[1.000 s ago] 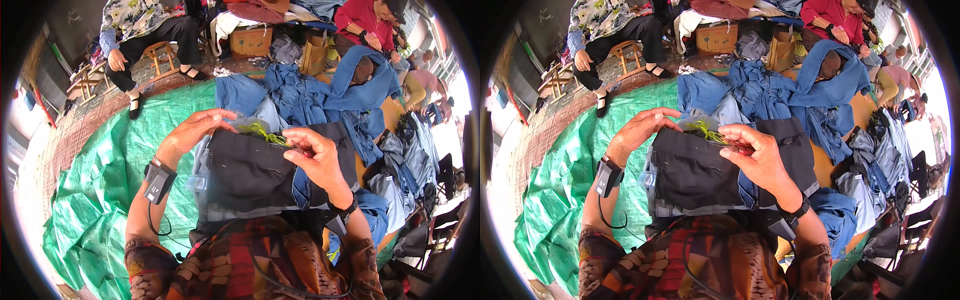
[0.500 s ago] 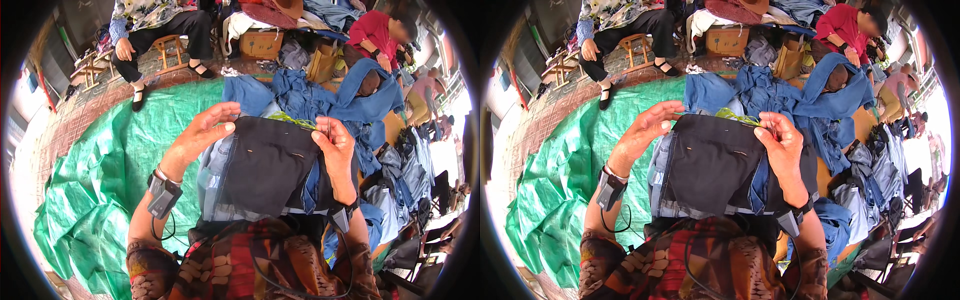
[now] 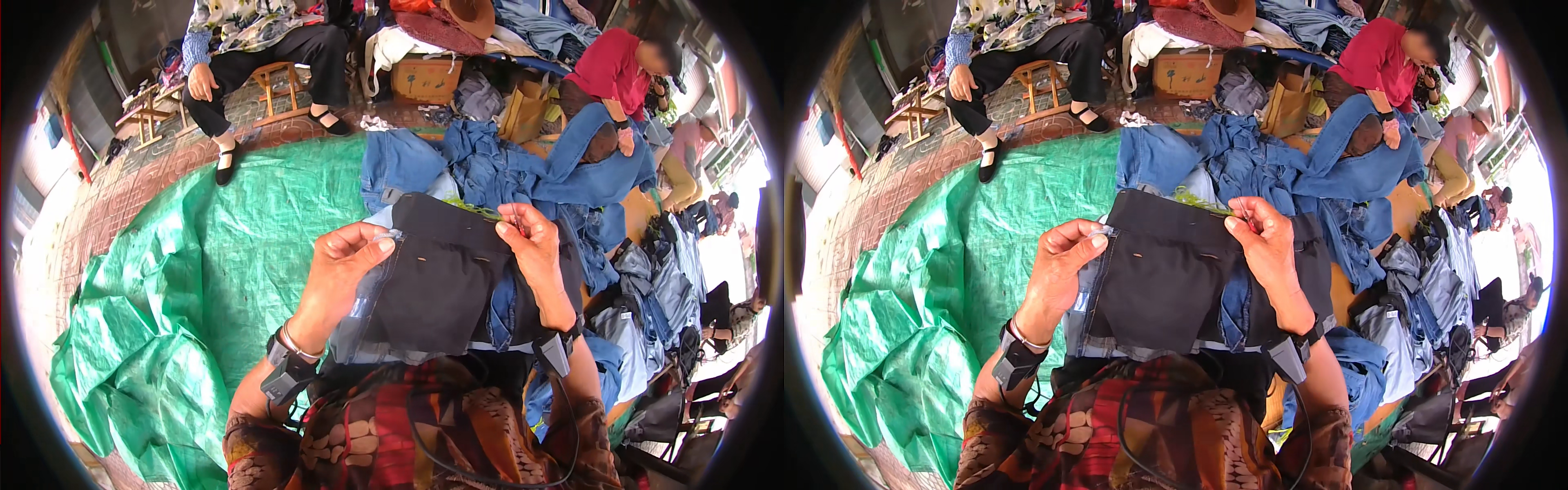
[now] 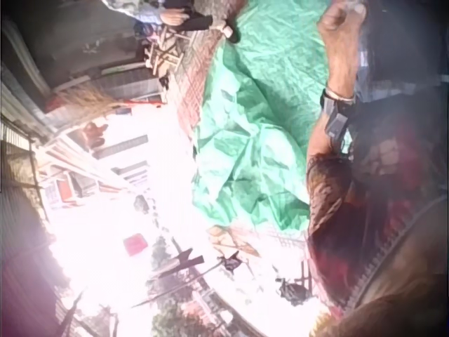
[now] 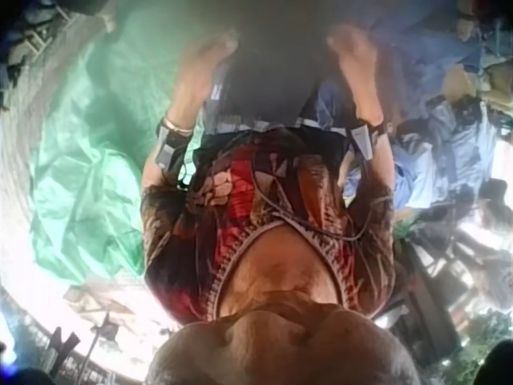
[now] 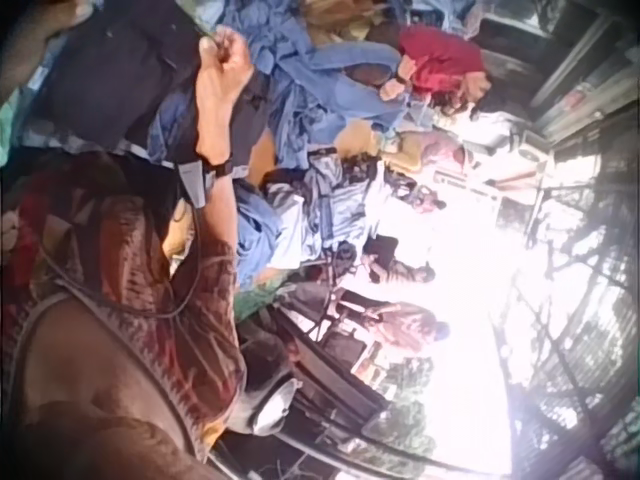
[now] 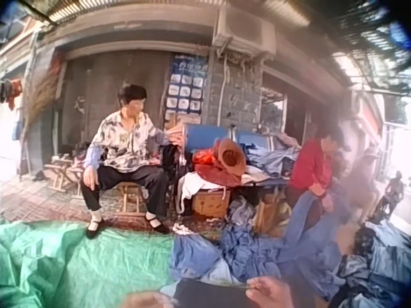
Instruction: The recorder is using scissors to trim thread and tags from denim jeans in a workshop setting with other workers.
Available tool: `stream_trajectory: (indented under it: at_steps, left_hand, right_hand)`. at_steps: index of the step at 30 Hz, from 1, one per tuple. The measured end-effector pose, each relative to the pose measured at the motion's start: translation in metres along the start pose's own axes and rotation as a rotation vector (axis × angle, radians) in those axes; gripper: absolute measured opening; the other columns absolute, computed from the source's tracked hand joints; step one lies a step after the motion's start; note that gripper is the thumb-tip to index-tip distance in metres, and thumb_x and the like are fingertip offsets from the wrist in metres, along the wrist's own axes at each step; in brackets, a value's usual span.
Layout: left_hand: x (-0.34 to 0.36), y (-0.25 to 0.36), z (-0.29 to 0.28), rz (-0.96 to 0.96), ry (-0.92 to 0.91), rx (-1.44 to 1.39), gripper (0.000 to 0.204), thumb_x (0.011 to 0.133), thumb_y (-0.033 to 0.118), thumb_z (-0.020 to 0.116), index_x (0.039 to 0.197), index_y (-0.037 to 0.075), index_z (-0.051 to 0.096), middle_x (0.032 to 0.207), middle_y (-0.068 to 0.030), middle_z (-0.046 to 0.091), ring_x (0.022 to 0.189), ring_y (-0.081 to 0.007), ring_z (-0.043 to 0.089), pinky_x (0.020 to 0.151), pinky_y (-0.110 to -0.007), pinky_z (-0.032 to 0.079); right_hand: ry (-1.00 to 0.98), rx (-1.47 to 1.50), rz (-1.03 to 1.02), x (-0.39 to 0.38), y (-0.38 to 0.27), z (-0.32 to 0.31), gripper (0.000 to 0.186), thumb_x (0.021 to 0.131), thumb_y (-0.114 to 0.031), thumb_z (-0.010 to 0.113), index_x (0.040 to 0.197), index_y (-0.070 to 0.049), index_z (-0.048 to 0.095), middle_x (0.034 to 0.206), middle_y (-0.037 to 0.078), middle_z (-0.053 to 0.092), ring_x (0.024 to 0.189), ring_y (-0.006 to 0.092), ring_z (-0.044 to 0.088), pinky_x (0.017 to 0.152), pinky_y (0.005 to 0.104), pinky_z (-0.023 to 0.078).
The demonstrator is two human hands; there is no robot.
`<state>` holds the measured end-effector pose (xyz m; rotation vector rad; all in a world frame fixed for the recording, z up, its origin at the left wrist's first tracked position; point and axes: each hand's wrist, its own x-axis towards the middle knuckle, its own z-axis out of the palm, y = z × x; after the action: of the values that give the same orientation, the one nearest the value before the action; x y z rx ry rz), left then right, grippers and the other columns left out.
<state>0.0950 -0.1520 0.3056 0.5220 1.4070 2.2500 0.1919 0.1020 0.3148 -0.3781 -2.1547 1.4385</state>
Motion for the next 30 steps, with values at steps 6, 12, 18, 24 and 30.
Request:
stream_trajectory:
  at_steps: [6, 12, 18, 24, 30]
  left_hand:
    - [-0.009, 0.013, 0.005, 0.045, -0.009, -0.077, 0.008, 0.082, 0.007, 0.065, 0.088, 0.002, 0.062, 0.08, 0.001, 0.063, 0.073, -0.0037, 0.055, 0.068, -0.018, 0.043]
    - [-0.016, 0.02, 0.018, 0.009, 0.06, -0.151, 0.006, 0.08, 0.008, 0.066, 0.082, 0.006, 0.061, 0.077, 0.0045, 0.058, 0.069, -0.0015, 0.049, 0.063, -0.017, 0.036]
    - [-0.018, 0.015, 0.021, 0.059, 0.028, -0.211, 0.006, 0.081, 0.007, 0.065, 0.086, 0.004, 0.061, 0.081, 0.0019, 0.06, 0.074, -0.0036, 0.053, 0.067, -0.017, 0.041]
    - [-0.02, 0.013, 0.025, 0.077, 0.089, -0.234, 0.006, 0.082, 0.003, 0.064, 0.088, 0.003, 0.062, 0.078, 0.0012, 0.062, 0.07, -0.0029, 0.055, 0.065, -0.016, 0.042]
    - [-0.021, 0.012, 0.029, 0.063, 0.086, -0.256, 0.006, 0.081, 0.002, 0.064, 0.087, 0.003, 0.062, 0.079, 0.0004, 0.062, 0.072, -0.0035, 0.056, 0.067, -0.017, 0.043]
  right_hand:
    - [0.051, -0.008, -0.186, -0.008, -0.051, 0.001, 0.028, 0.078, -0.004, 0.064, 0.104, -0.002, 0.055, 0.091, 0.002, 0.056, 0.073, 0.0063, 0.051, 0.066, 0.0205, 0.041]
    - [-0.201, -0.301, -0.589, -0.03, -0.104, 0.04, 0.031, 0.072, -0.003, 0.068, 0.101, -0.002, 0.058, 0.09, 0.01, 0.058, 0.08, 0.0243, 0.059, 0.067, 0.0327, 0.048]
    - [-0.115, -0.576, -0.825, -0.032, -0.108, 0.057, 0.035, 0.065, -0.006, 0.07, 0.098, -0.002, 0.061, 0.088, 0.007, 0.056, 0.079, 0.0256, 0.057, 0.067, 0.0371, 0.046]
    - [-0.054, -0.639, -0.877, -0.033, -0.105, 0.061, 0.031, 0.066, -0.005, 0.069, 0.096, 0.0, 0.061, 0.086, 0.01, 0.055, 0.072, 0.028, 0.056, 0.063, 0.037, 0.046]
    - [-0.041, -0.671, -0.855, -0.035, -0.108, 0.059, 0.03, 0.066, -0.004, 0.069, 0.095, -0.001, 0.062, 0.085, 0.01, 0.055, 0.073, 0.0278, 0.056, 0.062, 0.037, 0.046]
